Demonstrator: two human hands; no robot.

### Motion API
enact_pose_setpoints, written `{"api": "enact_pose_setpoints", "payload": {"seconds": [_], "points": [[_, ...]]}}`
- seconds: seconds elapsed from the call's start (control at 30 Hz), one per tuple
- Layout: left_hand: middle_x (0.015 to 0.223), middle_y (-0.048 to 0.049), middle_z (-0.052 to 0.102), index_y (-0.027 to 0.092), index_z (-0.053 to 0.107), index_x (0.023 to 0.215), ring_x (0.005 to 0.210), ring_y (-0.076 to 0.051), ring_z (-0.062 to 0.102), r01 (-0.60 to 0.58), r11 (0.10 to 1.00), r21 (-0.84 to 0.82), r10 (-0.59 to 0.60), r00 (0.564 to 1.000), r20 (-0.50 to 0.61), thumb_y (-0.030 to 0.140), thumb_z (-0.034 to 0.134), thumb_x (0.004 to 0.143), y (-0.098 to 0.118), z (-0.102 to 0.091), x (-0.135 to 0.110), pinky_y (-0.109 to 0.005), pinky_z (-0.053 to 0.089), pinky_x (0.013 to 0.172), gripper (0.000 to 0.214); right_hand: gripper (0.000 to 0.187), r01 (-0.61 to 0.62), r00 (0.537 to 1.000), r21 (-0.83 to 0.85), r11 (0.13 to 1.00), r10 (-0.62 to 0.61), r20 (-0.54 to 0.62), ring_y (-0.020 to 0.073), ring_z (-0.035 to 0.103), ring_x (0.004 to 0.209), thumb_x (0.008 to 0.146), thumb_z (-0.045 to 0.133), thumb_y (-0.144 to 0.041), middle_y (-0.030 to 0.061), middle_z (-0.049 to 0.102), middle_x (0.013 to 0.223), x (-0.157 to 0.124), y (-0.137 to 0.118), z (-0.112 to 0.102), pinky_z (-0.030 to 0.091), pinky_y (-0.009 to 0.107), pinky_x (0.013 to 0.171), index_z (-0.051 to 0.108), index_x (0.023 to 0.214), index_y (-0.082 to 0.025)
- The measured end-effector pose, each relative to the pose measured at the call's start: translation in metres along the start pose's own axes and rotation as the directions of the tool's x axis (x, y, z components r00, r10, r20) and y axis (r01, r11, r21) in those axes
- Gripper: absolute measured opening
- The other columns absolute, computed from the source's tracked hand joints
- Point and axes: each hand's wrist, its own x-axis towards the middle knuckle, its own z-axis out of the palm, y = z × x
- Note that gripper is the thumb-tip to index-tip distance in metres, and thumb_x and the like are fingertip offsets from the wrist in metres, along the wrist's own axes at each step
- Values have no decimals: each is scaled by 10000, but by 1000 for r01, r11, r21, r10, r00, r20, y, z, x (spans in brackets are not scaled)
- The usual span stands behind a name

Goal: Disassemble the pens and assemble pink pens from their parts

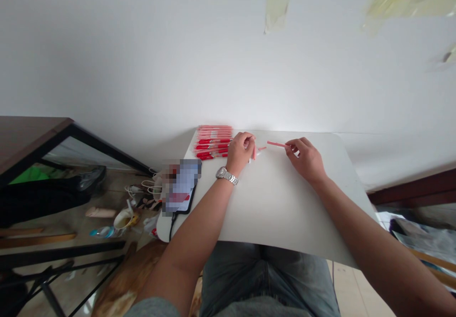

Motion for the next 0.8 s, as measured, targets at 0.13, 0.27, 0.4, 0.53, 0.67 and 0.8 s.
{"api": "enact_pose_setpoints", "payload": {"seconds": [0.13,0.27,0.4,0.53,0.67,0.8], "points": [[928,-39,701,226,668,934,835,-163,636,5,1000,-7,-5,1000,-22,216,556,1003,-1,1,0,-299,520,807,131,211,-7,1000,4,1000,7,26,179,630,718,997,562,-385,58,683,908,-2,-1,1,466,319,662,696,987,-222],[914,-38,696,220,668,924,825,-161,636,9,1000,-17,-9,1000,-26,218,560,998,-1,2,-1,-292,510,789,132,218,-27,998,2,1000,27,51,182,606,708,997,556,-388,61,694,913,-4,-1,3,450,327,677,697,985,-222],[908,-39,693,218,676,921,818,-161,633,15,1000,-20,-15,999,-29,214,567,991,-1,2,-2,-292,498,782,130,199,-55,996,-1,999,55,74,186,604,738,987,569,-370,56,696,924,-4,0,5,440,325,696,700,986,-220],[897,-36,690,217,678,930,801,-160,623,7,1000,-25,-7,1000,-26,218,571,988,-2,3,-2,-297,494,781,122,207,-83,989,0,997,82,122,187,613,753,983,576,-388,57,687,936,-4,0,6,436,317,683,698,982,-221],[912,-42,697,216,678,925,829,-167,632,21,999,-33,-22,999,-30,216,572,983,-3,3,-2,-299,498,788,121,211,-91,983,-38,995,96,155,185,610,751,983,578,-403,59,671,940,-5,-1,8,419,307,658,685,960,-222],[921,-48,700,212,678,928,841,-171,628,36,999,-36,-38,998,-44,224,567,988,-2,3,-2,-300,492,784,127,205,-64,982,-84,994,78,171,191,607,770,978,584,-402,67,649,942,-5,-2,12,405,303,655,669,934,-221]]}}
